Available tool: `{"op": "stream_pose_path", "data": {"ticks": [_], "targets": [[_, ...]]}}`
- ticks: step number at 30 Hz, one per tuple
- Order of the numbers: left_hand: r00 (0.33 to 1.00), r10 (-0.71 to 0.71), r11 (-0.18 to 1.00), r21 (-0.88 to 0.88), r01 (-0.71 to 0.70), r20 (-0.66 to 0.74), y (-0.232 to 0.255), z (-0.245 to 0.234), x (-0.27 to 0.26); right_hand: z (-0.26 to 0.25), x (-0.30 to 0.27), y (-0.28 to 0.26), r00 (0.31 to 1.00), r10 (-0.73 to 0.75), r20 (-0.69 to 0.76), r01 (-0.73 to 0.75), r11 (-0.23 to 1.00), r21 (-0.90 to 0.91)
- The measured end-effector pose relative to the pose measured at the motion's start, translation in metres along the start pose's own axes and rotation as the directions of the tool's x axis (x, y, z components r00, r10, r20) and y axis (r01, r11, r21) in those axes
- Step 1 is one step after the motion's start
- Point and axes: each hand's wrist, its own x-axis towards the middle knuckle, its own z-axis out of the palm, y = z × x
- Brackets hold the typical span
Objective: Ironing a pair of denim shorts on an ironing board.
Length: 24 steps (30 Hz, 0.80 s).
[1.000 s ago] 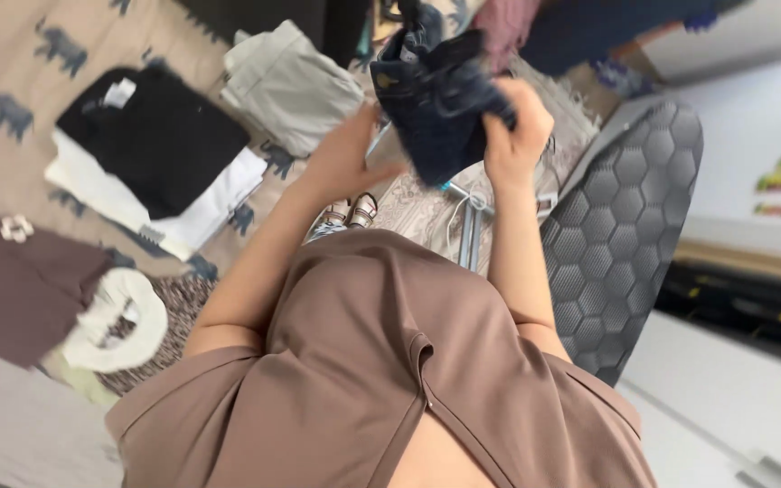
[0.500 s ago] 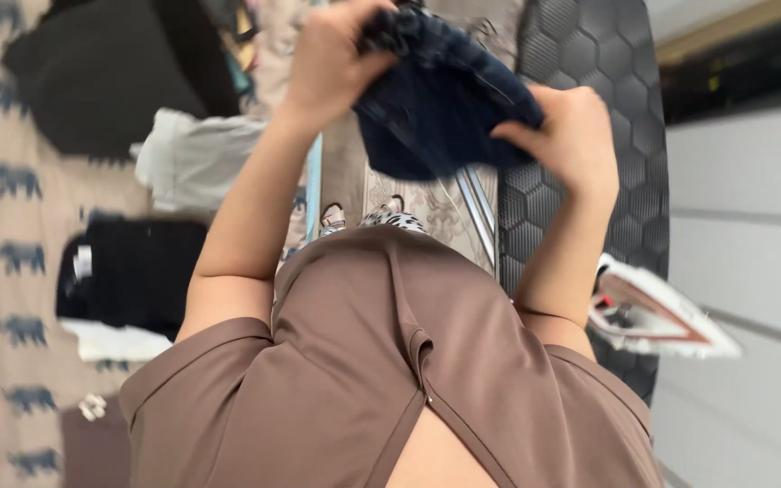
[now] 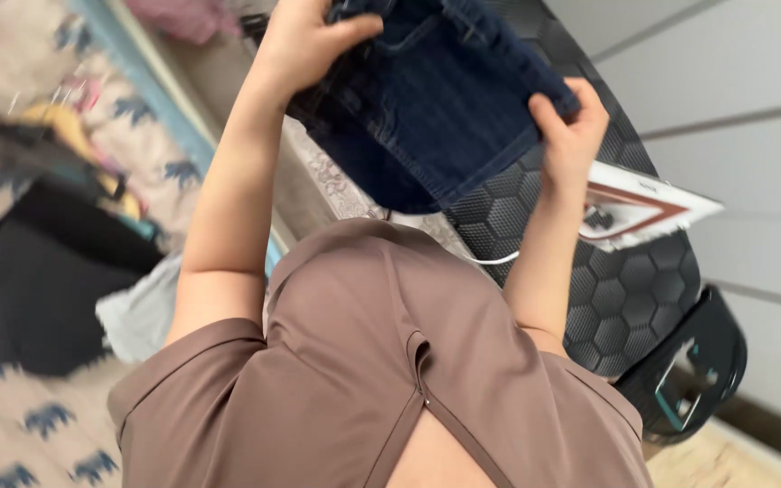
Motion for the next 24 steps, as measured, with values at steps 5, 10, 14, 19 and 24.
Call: {"op": "stream_pose_path", "data": {"ticks": [5, 10, 14, 19, 24], "targets": [[0.889, -0.358, 0.781, -0.43, 0.453, 0.286, -0.116, 0.154, 0.063, -0.048, -0.002, 0.076, 0.927, 0.085, -0.365, -0.034, 0.989, 0.144], [0.843, -0.309, 0.825, -0.318, 0.468, 0.44, -0.175, 0.25, 0.049, -0.073, -0.094, 0.13, 0.851, 0.369, -0.375, -0.355, 0.929, 0.108], [0.828, -0.467, 0.884, 0.155, 0.44, 0.311, -0.176, 0.265, 0.042, -0.102, -0.181, 0.182, 0.585, 0.688, -0.429, -0.411, 0.708, 0.575], [0.666, -0.625, 0.762, 0.132, 0.634, 0.408, -0.172, 0.247, 0.065, -0.134, -0.193, 0.196, 0.427, 0.471, -0.772, -0.243, 0.882, 0.403], [0.462, -0.571, 0.621, -0.01, 0.783, 0.678, -0.206, 0.249, 0.058, -0.119, -0.122, 0.134, 0.47, 0.204, -0.859, -0.084, 0.979, 0.186]]}}
